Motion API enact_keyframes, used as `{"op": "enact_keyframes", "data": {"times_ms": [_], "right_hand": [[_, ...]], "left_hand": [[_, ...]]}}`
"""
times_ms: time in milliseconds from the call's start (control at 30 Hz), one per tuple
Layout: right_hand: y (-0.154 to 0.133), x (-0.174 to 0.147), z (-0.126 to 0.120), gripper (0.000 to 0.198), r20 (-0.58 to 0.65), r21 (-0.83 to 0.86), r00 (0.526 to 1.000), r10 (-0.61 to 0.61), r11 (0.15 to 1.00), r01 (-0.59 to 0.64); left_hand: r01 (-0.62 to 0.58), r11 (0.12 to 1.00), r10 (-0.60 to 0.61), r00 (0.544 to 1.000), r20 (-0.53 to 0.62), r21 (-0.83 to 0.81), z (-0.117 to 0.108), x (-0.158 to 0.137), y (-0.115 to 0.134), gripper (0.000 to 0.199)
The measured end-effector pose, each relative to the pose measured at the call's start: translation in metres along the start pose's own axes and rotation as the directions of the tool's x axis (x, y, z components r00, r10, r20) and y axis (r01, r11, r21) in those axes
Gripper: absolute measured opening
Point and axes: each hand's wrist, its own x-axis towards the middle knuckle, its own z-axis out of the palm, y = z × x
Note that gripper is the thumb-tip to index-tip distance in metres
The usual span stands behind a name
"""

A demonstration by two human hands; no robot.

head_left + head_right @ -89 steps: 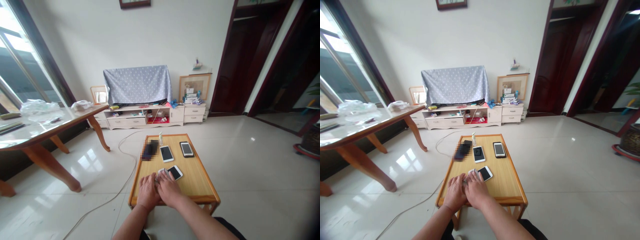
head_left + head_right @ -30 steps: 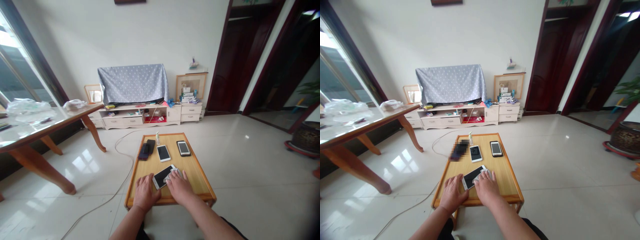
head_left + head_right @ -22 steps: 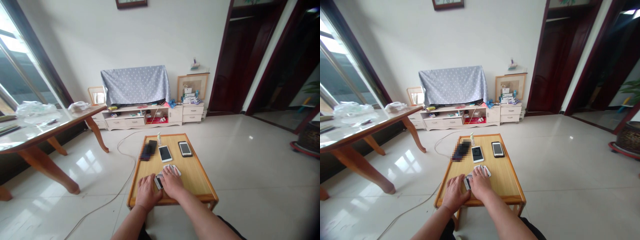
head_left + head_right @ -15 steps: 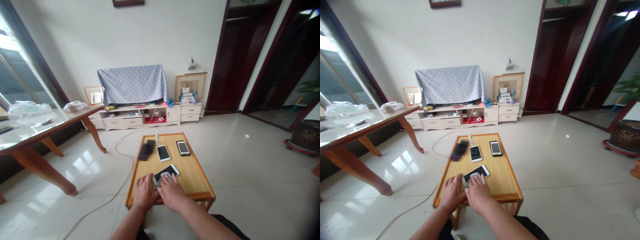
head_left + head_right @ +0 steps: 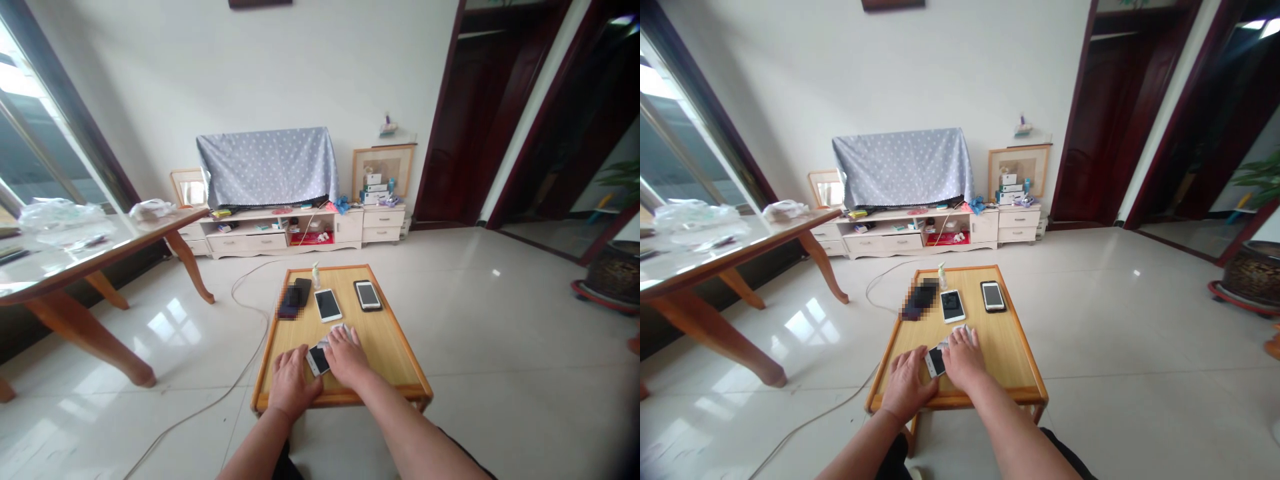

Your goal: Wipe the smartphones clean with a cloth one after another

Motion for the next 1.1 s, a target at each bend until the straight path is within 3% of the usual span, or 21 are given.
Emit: {"op": "enact_keyframes", "data": {"times_ms": [133,233,333,433,567,700,867,1000,1100], "right_hand": [[-0.025,-0.019,0.009,0.055,0.013,0.059,0.983,-0.181,0.982,0.18],[-0.03,-0.041,0.007,0.056,0.025,0.076,0.973,-0.228,0.971,0.225],[-0.019,-0.059,0.002,0.055,0.011,0.06,0.985,-0.173,0.983,0.172],[0.004,-0.062,-0.005,0.055,-0.005,0.032,0.999,-0.041,0.999,0.041],[0.028,-0.042,-0.011,0.057,-0.014,-0.008,0.996,0.086,0.996,-0.086],[0.023,-0.012,-0.01,0.057,-0.022,-0.027,0.993,0.119,0.992,-0.119],[-0.017,-0.008,0.008,0.053,-0.02,0.002,0.999,-0.044,0.999,0.044],[-0.039,-0.02,0.018,0.053,-0.012,0.028,0.978,-0.21,0.977,0.21],[-0.03,-0.018,0.011,0.05,-0.017,0.029,0.986,-0.163,0.986,0.164]], "left_hand": [[0.006,1.0,-0.007,1.0,0.016,0.012,0.001,0.0,-0.001,0.055],[0.014,1.0,-0.014,0.999,0.05,0.013,0.002,0.0,-0.001,0.056],[0.02,1.0,-0.021,0.999,0.049,0.007,0.003,0.001,-0.002,0.062],[0.013,1.0,-0.013,1.0,0.024,0.008,0.004,0.002,-0.003,0.063],[-0.014,1.0,0.014,1.0,0.008,0.018,0.006,0.003,-0.004,0.061],[-0.011,1.0,0.011,1.0,0.0,0.027,0.006,0.002,-0.004,0.062],[-0.004,1.0,0.004,1.0,0.001,0.024,0.007,0.0,-0.005,0.065],[-0.011,1.0,0.011,1.0,0.01,0.02,0.009,0.0,-0.007,0.054],[-0.01,1.0,0.01,1.0,-0.002,0.012,0.008,0.0,-0.005,0.059]]}}
